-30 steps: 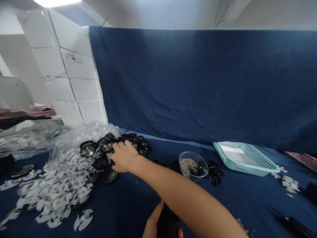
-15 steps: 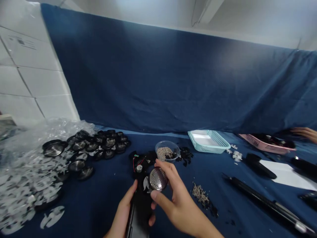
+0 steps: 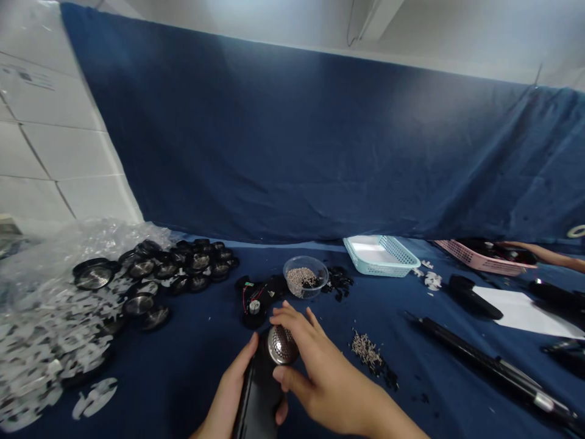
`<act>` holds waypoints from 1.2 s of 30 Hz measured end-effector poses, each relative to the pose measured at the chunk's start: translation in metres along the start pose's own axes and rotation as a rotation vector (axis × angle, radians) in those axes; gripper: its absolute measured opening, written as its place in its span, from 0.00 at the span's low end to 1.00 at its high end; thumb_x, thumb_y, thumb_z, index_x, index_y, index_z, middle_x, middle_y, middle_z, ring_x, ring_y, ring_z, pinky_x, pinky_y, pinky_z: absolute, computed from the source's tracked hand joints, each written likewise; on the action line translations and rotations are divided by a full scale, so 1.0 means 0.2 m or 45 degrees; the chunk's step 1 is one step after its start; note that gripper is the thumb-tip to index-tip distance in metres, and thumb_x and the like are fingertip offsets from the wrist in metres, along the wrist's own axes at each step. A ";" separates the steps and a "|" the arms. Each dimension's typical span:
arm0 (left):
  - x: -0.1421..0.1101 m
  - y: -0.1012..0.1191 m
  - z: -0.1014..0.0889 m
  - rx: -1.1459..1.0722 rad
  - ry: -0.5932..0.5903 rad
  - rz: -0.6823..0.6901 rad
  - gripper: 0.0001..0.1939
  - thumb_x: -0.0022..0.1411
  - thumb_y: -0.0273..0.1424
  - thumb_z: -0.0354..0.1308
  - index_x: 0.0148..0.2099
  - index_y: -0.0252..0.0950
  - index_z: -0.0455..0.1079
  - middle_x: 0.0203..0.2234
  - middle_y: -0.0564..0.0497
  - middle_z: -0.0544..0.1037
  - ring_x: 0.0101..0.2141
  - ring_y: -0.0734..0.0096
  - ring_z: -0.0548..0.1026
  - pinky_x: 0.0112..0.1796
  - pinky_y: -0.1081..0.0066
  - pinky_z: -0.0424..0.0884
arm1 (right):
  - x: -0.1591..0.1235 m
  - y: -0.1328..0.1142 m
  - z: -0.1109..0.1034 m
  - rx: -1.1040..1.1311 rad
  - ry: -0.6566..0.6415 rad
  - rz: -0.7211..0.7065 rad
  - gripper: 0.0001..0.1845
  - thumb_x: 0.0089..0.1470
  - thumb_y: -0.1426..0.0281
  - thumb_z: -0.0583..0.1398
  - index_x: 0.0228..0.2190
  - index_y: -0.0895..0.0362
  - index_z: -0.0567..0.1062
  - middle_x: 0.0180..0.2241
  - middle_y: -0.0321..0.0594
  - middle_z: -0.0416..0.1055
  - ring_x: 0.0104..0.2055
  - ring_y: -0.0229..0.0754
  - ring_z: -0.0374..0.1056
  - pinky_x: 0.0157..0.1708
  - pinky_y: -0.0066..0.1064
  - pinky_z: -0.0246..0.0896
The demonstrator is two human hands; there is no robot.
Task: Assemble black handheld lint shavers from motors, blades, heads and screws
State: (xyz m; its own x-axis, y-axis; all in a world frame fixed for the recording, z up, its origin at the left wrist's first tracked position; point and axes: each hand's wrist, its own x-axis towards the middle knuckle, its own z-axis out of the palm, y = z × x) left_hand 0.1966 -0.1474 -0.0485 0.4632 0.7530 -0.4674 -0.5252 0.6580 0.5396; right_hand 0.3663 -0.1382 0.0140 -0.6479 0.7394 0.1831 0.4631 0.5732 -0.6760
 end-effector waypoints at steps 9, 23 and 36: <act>0.00 -0.01 -0.01 0.016 -0.013 0.019 0.34 0.56 0.59 0.47 0.27 0.30 0.72 0.17 0.50 0.73 0.13 0.71 0.72 0.14 0.77 0.58 | -0.02 0.00 -0.04 -0.096 -0.084 0.018 0.32 0.60 0.69 0.57 0.61 0.43 0.52 0.67 0.34 0.47 0.69 0.41 0.41 0.68 0.49 0.30; 0.04 -0.05 -0.07 0.120 -0.233 -0.367 0.41 0.60 0.57 0.36 0.34 0.24 0.73 0.16 0.40 0.76 0.13 0.66 0.73 0.15 0.74 0.65 | 0.00 -0.11 -0.29 -0.113 -0.605 -0.293 0.31 0.51 0.86 0.54 0.54 0.53 0.68 0.64 0.37 0.55 0.67 0.43 0.45 0.66 0.43 0.42; -0.04 -0.01 0.04 0.091 0.141 0.145 0.27 0.56 0.56 0.52 0.35 0.34 0.69 0.13 0.54 0.71 0.13 0.71 0.71 0.16 0.76 0.63 | -0.01 0.03 0.07 -0.366 0.301 0.164 0.53 0.46 0.45 0.63 0.64 0.59 0.53 0.64 0.57 0.50 0.64 0.60 0.52 0.58 0.52 0.57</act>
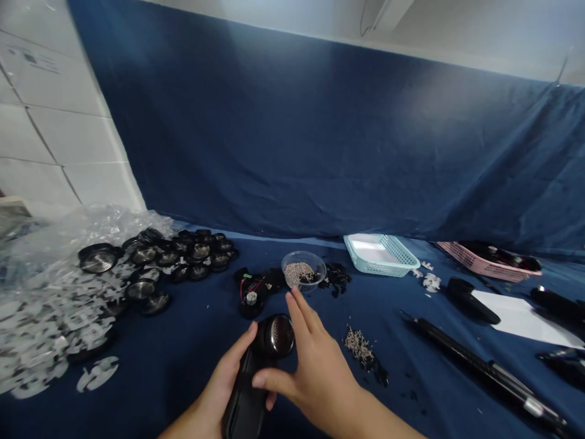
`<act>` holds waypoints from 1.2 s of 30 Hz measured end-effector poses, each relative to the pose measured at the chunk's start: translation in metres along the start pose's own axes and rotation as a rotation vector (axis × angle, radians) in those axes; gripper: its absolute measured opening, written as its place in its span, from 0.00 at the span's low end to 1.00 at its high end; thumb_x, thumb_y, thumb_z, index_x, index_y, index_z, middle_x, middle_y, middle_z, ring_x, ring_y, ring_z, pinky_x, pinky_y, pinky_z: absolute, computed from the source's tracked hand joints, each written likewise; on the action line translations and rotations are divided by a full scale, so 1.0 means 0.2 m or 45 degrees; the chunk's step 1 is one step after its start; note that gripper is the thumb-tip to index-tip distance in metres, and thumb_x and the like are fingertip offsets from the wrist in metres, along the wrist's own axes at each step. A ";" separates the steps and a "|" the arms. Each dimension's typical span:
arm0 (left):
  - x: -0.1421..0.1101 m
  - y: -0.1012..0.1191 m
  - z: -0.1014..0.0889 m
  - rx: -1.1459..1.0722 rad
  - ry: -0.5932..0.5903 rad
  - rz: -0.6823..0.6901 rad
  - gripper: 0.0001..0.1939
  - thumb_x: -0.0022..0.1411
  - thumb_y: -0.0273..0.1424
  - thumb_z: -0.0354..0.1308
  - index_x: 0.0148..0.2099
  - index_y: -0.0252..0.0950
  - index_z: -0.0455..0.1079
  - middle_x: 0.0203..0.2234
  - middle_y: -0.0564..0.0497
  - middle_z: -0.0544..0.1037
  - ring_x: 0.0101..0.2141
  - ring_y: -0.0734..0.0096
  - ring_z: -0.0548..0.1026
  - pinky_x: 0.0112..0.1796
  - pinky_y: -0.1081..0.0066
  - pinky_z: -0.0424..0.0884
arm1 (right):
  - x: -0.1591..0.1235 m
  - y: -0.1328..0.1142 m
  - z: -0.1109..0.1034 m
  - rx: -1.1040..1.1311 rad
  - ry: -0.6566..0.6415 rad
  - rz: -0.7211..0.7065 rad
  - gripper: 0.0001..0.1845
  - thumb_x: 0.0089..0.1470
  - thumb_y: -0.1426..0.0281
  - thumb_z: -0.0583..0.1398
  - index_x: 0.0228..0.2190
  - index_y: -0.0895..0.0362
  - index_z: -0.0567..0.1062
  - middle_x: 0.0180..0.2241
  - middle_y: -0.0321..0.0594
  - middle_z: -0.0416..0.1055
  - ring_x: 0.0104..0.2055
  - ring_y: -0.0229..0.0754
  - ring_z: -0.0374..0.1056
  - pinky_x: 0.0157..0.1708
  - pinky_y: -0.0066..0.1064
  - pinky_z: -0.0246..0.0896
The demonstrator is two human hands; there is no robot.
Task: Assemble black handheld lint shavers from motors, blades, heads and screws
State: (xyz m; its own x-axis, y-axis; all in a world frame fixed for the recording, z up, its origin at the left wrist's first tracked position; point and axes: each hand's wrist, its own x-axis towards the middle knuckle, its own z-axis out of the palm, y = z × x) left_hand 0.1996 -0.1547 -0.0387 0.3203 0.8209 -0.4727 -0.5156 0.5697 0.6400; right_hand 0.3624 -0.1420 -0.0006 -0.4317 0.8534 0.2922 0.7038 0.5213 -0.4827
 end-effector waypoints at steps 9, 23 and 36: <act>-0.01 0.01 0.02 0.090 0.049 0.183 0.28 0.60 0.53 0.49 0.55 0.39 0.62 0.19 0.53 0.74 0.15 0.70 0.71 0.17 0.75 0.65 | -0.03 0.04 -0.16 0.259 -0.187 0.324 0.48 0.58 0.52 0.56 0.66 0.53 0.34 0.47 0.50 0.73 0.40 0.49 0.74 0.40 0.46 0.71; -0.03 0.01 0.03 0.187 0.105 0.325 0.28 0.59 0.50 0.53 0.58 0.44 0.59 0.19 0.55 0.73 0.18 0.69 0.72 0.18 0.75 0.67 | 0.08 0.03 -0.09 0.507 -0.160 -0.063 0.25 0.52 0.66 0.65 0.52 0.54 0.71 0.47 0.44 0.70 0.48 0.45 0.70 0.48 0.38 0.69; 0.06 0.02 -0.09 0.095 -0.125 -0.437 0.36 0.55 0.61 0.44 0.32 0.32 0.72 0.15 0.46 0.75 0.10 0.65 0.72 0.10 0.74 0.62 | 0.17 0.09 -0.22 0.118 -0.630 -0.821 0.32 0.55 0.83 0.55 0.60 0.55 0.63 0.57 0.44 0.66 0.64 0.46 0.53 0.61 0.43 0.56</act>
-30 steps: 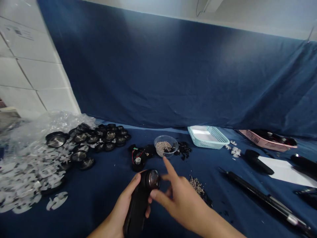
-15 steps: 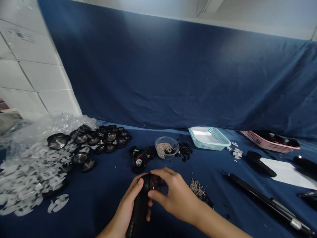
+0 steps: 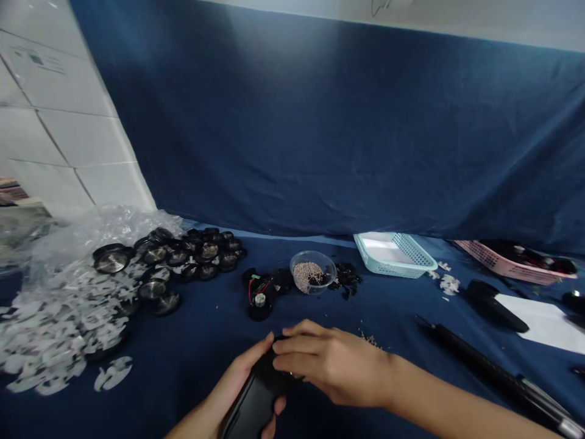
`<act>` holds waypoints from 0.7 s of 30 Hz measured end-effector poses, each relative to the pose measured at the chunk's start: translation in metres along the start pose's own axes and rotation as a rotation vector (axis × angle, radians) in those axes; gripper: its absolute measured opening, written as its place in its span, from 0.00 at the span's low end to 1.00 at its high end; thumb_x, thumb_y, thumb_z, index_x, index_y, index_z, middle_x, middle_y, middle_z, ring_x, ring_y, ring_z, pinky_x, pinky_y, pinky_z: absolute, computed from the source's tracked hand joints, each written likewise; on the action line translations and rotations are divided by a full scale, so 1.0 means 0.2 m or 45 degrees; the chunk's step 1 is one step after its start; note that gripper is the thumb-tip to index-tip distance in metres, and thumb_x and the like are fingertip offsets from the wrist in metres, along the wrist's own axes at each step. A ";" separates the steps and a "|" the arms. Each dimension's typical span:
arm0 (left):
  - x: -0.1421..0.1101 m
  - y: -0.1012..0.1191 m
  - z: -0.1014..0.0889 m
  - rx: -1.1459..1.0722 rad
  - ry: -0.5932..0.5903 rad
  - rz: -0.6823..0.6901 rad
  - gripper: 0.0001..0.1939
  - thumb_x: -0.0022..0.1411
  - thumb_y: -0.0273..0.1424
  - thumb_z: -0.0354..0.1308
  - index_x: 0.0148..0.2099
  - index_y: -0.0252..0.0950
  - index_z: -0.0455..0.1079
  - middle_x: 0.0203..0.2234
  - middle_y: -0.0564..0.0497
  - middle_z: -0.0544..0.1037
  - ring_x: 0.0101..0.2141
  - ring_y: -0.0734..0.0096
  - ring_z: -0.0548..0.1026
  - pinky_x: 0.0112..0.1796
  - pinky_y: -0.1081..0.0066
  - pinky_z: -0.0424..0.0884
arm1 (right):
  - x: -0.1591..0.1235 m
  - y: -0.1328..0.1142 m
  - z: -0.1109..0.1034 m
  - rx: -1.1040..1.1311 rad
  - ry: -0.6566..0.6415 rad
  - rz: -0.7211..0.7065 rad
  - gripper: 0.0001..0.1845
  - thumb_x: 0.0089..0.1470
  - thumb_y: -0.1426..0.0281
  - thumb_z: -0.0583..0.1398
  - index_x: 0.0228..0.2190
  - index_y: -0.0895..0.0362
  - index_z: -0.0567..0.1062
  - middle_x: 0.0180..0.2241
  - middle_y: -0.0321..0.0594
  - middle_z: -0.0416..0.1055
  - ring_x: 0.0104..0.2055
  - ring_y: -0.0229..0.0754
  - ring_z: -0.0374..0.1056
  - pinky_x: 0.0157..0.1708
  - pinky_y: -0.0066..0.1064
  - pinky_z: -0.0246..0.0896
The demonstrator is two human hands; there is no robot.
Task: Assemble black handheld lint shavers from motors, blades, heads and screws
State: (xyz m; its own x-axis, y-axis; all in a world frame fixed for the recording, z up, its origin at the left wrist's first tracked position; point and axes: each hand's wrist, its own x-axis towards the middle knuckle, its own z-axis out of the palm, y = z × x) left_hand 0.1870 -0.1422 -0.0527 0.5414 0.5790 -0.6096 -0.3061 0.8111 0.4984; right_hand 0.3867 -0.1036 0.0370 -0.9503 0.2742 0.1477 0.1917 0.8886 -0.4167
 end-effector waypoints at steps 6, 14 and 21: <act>-0.01 -0.01 -0.01 -0.032 -0.108 -0.151 0.34 0.56 0.61 0.42 0.31 0.34 0.71 0.15 0.43 0.76 0.10 0.66 0.71 0.11 0.73 0.65 | 0.00 -0.04 -0.07 0.061 -0.150 -0.119 0.40 0.50 0.87 0.55 0.62 0.51 0.59 0.60 0.39 0.62 0.66 0.46 0.50 0.62 0.42 0.55; -0.01 -0.01 -0.01 -0.032 -0.171 -0.161 0.33 0.58 0.57 0.46 0.37 0.30 0.72 0.16 0.43 0.77 0.11 0.64 0.73 0.11 0.71 0.68 | -0.02 -0.03 -0.04 0.044 -0.083 -0.068 0.32 0.56 0.78 0.59 0.61 0.56 0.61 0.59 0.45 0.63 0.63 0.47 0.55 0.60 0.42 0.57; -0.04 0.00 0.05 -0.010 0.007 0.030 0.34 0.57 0.58 0.47 0.39 0.28 0.73 0.14 0.46 0.74 0.11 0.68 0.71 0.12 0.73 0.67 | -0.07 -0.03 0.10 0.213 0.265 0.522 0.52 0.46 0.55 0.67 0.65 0.52 0.50 0.67 0.49 0.43 0.67 0.54 0.47 0.63 0.48 0.49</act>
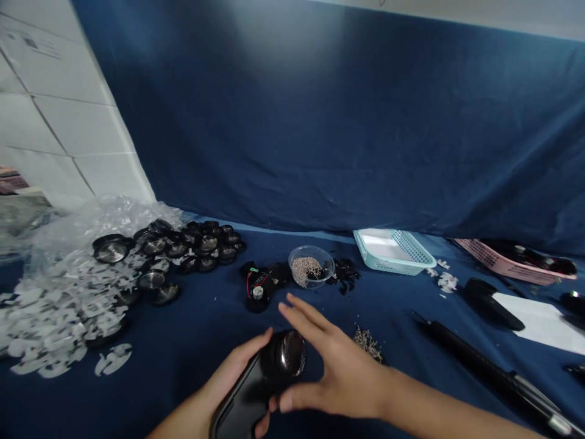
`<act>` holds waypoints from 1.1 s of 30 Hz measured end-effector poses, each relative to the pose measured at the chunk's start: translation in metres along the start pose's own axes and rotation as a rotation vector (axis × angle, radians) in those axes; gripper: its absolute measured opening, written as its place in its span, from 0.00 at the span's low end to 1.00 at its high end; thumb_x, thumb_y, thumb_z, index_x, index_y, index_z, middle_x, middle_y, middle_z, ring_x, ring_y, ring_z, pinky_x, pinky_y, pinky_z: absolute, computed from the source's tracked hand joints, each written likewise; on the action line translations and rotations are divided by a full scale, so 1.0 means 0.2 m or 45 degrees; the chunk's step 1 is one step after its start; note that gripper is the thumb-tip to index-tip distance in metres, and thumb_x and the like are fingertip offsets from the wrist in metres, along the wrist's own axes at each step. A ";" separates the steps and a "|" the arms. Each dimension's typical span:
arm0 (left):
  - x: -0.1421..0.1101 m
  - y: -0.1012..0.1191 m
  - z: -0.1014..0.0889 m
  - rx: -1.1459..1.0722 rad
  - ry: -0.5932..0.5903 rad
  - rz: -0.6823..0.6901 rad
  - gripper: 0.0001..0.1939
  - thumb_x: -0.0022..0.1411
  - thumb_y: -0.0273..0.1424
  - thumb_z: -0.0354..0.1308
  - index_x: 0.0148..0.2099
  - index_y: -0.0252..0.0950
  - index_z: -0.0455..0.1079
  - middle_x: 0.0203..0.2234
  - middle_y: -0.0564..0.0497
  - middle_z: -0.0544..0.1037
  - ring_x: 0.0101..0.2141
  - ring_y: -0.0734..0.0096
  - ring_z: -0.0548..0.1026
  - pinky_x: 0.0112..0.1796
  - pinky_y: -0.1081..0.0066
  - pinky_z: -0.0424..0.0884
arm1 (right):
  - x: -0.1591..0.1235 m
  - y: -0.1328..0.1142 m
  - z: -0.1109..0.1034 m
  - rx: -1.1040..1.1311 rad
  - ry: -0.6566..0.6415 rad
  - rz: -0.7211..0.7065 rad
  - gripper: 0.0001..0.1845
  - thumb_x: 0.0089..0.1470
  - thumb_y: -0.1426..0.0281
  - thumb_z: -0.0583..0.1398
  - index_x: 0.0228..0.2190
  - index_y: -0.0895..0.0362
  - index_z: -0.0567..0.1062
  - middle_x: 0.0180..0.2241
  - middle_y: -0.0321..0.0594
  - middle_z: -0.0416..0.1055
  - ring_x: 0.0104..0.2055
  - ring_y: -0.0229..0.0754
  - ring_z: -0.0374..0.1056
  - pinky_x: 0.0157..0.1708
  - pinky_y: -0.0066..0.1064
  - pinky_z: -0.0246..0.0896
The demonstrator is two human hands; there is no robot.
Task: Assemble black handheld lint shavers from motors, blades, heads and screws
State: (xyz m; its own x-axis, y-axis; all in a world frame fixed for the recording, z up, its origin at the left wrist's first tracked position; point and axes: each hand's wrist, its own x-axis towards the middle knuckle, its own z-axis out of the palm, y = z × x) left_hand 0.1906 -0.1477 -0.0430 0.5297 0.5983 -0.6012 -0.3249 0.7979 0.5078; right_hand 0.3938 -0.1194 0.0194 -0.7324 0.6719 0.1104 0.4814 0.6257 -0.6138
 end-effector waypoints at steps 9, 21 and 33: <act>-0.03 -0.03 0.04 0.060 0.221 0.301 0.33 0.56 0.57 0.51 0.53 0.38 0.66 0.15 0.54 0.72 0.12 0.72 0.68 0.13 0.76 0.66 | 0.03 -0.04 0.10 0.103 0.170 0.252 0.31 0.48 0.70 0.65 0.55 0.51 0.69 0.48 0.41 0.69 0.43 0.42 0.71 0.43 0.34 0.71; -0.03 -0.02 0.03 0.107 0.252 0.242 0.36 0.54 0.61 0.47 0.52 0.37 0.65 0.15 0.52 0.72 0.11 0.71 0.68 0.12 0.77 0.63 | 0.03 -0.01 0.11 -0.033 0.144 0.240 0.23 0.52 0.63 0.62 0.49 0.57 0.72 0.41 0.44 0.76 0.40 0.47 0.73 0.40 0.37 0.69; -0.02 -0.03 0.07 0.190 0.358 0.544 0.30 0.57 0.52 0.53 0.57 0.42 0.58 0.19 0.56 0.72 0.13 0.73 0.68 0.12 0.77 0.64 | 0.01 0.06 0.14 1.012 -0.120 0.756 0.36 0.55 0.43 0.52 0.45 0.63 0.74 0.37 0.53 0.75 0.30 0.46 0.75 0.29 0.36 0.70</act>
State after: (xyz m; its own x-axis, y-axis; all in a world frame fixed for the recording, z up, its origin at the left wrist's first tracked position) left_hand 0.2016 -0.1559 -0.0341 0.1371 0.8808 -0.4532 -0.3398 0.4716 0.8137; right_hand 0.3840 -0.1220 -0.0101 -0.5290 0.7340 -0.4259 0.3451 -0.2724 -0.8982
